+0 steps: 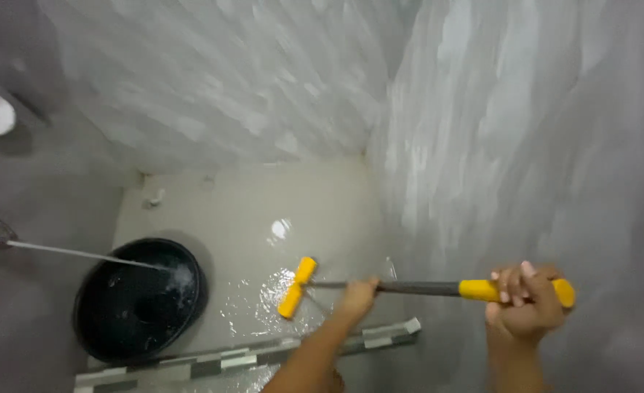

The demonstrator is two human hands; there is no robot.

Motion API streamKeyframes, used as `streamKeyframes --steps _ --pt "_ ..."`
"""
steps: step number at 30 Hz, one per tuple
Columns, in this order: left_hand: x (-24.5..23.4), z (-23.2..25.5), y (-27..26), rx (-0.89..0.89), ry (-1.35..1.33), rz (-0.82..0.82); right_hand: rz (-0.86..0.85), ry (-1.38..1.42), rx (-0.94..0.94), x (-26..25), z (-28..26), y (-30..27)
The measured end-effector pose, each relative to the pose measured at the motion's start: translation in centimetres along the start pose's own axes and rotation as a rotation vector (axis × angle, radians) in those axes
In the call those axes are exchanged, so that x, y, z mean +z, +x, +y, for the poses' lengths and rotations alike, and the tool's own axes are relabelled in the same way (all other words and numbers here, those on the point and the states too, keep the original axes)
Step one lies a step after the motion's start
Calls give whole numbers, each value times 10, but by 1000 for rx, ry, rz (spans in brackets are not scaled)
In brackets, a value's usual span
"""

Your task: The person cleans a bathroom floor by scrubbing the tiles with a long-handled brush and rinsing the surface with water poured from a dipper. They repeatedly fill the dipper from a basin and splash water across the floor while continuing to scrub.

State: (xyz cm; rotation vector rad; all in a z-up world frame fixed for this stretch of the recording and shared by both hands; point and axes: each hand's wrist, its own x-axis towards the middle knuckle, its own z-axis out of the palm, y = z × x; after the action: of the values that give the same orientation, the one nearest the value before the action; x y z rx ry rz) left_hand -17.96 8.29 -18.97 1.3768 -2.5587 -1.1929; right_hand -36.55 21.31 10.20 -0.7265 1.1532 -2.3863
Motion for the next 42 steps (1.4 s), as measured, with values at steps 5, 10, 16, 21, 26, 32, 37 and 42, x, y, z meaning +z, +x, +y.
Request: streamKeyframes --steps 5,10,16,21,26,32,37,42 --pt "-17 -97 6 -8 -141 294 -43 -211 62 -27 97 -56" --pt "-88 -116 -27 -283 113 412 -133 -153 444 34 139 -116" --pt "-174 -53 -61 -72 130 716 -419 -148 -111 110 95 -75" --pt "-185 34 -75 -23 194 359 -336 375 -20 99 59 -11" --pt "-153 54 -93 -44 186 212 -327 113 -96 83 57 -29" --pt "-122 -32 -78 -138 116 247 -355 342 -71 76 105 -85" --pt "-115 -150 -51 -332 -46 363 -546 -225 229 83 124 -147" --pt "-125 -162 -43 -280 -142 707 -846 50 125 110 117 -136"
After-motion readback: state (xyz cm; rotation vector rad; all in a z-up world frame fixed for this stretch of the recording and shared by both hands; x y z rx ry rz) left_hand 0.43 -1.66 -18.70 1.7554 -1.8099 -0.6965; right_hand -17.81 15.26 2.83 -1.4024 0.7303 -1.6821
